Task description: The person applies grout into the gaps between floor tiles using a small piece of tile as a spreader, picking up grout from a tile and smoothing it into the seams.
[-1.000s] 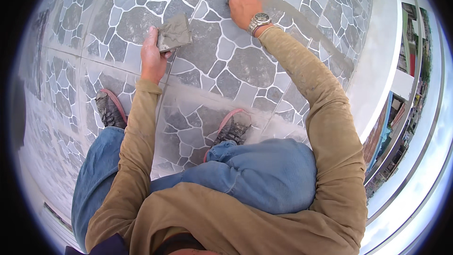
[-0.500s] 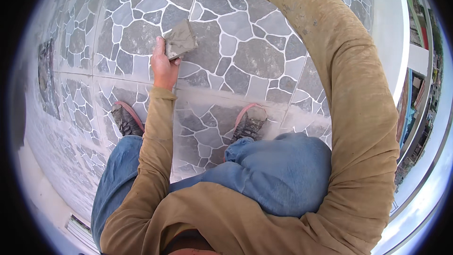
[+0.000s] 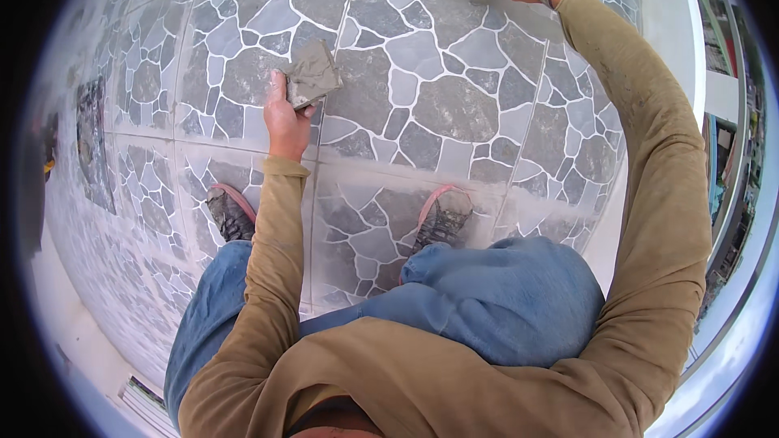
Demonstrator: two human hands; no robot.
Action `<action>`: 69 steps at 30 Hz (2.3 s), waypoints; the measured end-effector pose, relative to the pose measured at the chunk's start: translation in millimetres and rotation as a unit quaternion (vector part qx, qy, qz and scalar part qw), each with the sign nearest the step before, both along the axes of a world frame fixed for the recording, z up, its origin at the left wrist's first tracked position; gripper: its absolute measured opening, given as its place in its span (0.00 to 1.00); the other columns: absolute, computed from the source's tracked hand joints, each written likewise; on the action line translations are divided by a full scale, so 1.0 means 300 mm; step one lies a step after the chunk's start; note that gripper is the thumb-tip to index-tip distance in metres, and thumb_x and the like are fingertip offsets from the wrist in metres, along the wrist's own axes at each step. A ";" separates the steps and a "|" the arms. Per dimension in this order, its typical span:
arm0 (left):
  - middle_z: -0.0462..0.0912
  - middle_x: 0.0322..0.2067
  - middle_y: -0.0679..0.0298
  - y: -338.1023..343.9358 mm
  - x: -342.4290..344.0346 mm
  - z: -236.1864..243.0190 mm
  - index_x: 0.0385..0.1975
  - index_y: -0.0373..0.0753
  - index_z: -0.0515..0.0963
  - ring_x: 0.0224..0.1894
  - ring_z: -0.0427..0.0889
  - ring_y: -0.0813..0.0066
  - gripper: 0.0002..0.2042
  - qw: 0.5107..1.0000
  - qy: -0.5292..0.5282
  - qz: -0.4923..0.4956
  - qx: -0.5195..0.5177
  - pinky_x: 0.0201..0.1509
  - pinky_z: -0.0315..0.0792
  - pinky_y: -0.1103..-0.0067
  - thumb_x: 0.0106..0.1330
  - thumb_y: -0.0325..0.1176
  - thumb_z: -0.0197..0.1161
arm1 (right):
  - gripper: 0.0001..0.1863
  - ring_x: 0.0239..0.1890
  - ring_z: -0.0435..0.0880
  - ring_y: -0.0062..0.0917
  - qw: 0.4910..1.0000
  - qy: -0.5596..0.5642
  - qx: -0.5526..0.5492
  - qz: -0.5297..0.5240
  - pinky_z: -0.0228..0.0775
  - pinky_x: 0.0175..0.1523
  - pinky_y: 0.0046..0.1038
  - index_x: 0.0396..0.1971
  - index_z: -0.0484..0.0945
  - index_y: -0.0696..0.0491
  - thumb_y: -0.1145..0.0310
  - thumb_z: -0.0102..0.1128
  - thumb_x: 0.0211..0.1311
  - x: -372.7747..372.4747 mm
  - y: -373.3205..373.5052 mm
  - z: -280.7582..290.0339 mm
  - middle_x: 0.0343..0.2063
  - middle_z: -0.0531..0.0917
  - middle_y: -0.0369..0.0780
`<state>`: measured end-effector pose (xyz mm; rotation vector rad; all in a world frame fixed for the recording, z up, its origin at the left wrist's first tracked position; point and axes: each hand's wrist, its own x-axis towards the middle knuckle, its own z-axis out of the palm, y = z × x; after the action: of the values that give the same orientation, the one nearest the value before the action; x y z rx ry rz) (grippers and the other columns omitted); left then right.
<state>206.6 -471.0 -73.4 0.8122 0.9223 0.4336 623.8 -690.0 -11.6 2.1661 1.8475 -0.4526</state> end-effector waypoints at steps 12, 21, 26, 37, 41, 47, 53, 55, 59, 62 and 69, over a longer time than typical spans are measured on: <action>0.83 0.35 0.67 -0.186 0.000 -0.046 0.45 0.42 0.76 0.29 0.77 0.81 0.19 0.993 -0.022 -0.082 -0.079 0.24 0.60 0.81 0.81 0.50 0.45 | 0.21 0.46 0.82 0.42 0.963 0.070 0.242 0.096 0.75 0.52 0.40 0.42 0.87 0.48 0.77 0.59 0.45 -0.114 0.548 -0.113 0.41 0.88 0.41; 0.84 0.37 0.65 -0.162 0.032 -0.074 0.45 0.41 0.76 0.31 0.79 0.79 0.20 0.991 -0.024 -0.100 -0.081 0.24 0.62 0.80 0.80 0.51 0.45 | 0.19 0.45 0.83 0.46 0.977 0.044 0.196 0.077 0.76 0.50 0.42 0.45 0.88 0.43 0.73 0.61 0.51 -0.070 0.416 -0.142 0.41 0.85 0.50; 0.84 0.40 0.64 -0.137 0.100 -0.038 0.49 0.39 0.76 0.34 0.80 0.77 0.21 0.997 0.004 -0.076 -0.029 0.26 0.63 0.78 0.81 0.51 0.44 | 0.18 0.47 0.82 0.46 0.987 0.022 0.142 0.067 0.75 0.51 0.43 0.46 0.87 0.40 0.71 0.59 0.56 -0.066 0.121 -0.098 0.43 0.84 0.48; 0.83 0.46 0.62 -0.158 0.111 -0.136 0.54 0.37 0.74 0.42 0.83 0.72 0.21 0.991 -0.068 -0.116 -0.018 0.34 0.73 0.74 0.82 0.48 0.41 | 0.28 0.48 0.80 0.41 0.998 0.000 0.042 -0.056 0.75 0.55 0.39 0.51 0.85 0.45 0.82 0.51 0.50 -0.055 -0.362 0.016 0.46 0.84 0.43; 0.83 0.42 0.65 -0.254 0.195 -0.138 0.55 0.35 0.75 0.38 0.82 0.77 0.23 0.998 -0.020 -0.057 -0.008 0.34 0.73 0.77 0.82 0.49 0.41 | 0.29 0.38 0.85 0.37 0.926 0.027 0.287 -0.244 0.76 0.50 0.33 0.53 0.85 0.44 0.80 0.56 0.48 0.085 -0.674 -0.050 0.34 0.88 0.42; 0.83 0.44 0.66 -0.219 0.173 -0.200 0.56 0.38 0.75 0.41 0.83 0.77 0.23 0.990 -0.018 -0.137 0.024 0.39 0.75 0.79 0.81 0.50 0.42 | 0.29 0.37 0.84 0.22 0.785 0.199 0.358 -0.465 0.74 0.50 0.25 0.56 0.83 0.46 0.75 0.57 0.50 0.186 -0.749 -0.040 0.36 0.89 0.41; 0.80 0.50 0.64 -0.233 0.160 -0.177 0.57 0.39 0.74 0.50 0.82 0.75 0.22 0.995 -0.032 -0.096 -0.002 0.48 0.77 0.78 0.81 0.49 0.42 | 0.27 0.37 0.87 0.37 0.863 0.052 0.305 -0.399 0.77 0.48 0.34 0.54 0.84 0.45 0.68 0.56 0.50 0.188 -0.640 -0.042 0.35 0.89 0.45; 0.80 0.51 0.63 -0.236 0.170 -0.180 0.58 0.38 0.73 0.52 0.81 0.74 0.22 0.995 -0.042 -0.094 -0.012 0.51 0.77 0.77 0.81 0.49 0.42 | 0.28 0.43 0.86 0.39 0.883 0.033 0.280 -0.375 0.77 0.52 0.34 0.55 0.83 0.43 0.71 0.55 0.50 0.198 -0.661 -0.075 0.41 0.88 0.44; 0.79 0.52 0.61 -0.233 0.172 -0.179 0.58 0.37 0.73 0.53 0.81 0.72 0.22 0.994 -0.040 -0.097 -0.027 0.53 0.78 0.75 0.82 0.48 0.41 | 0.38 0.60 0.79 0.37 0.930 0.010 0.293 -0.221 0.72 0.66 0.33 0.61 0.79 0.40 0.85 0.52 0.48 0.169 -0.658 -0.144 0.60 0.81 0.37; 0.79 0.51 0.61 -0.216 0.159 -0.172 0.57 0.37 0.73 0.53 0.81 0.72 0.22 0.994 -0.037 -0.099 -0.022 0.53 0.78 0.75 0.82 0.48 0.41 | 0.44 0.69 0.70 0.35 0.968 0.018 0.169 -0.185 0.64 0.74 0.32 0.64 0.75 0.38 0.91 0.50 0.45 0.143 -0.652 -0.187 0.68 0.72 0.32; 0.79 0.50 0.61 -0.214 0.166 -0.168 0.57 0.37 0.73 0.52 0.81 0.73 0.22 0.993 -0.027 -0.114 -0.027 0.52 0.78 0.76 0.82 0.48 0.41 | 0.44 0.72 0.66 0.35 0.975 0.001 0.106 -0.194 0.64 0.74 0.32 0.65 0.75 0.39 0.90 0.51 0.44 0.202 -0.799 -0.133 0.68 0.72 0.30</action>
<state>256.3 -535.1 -123.8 0.8423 0.7778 0.2285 684.4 -929.8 -51.4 2.6849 1.5304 -0.3432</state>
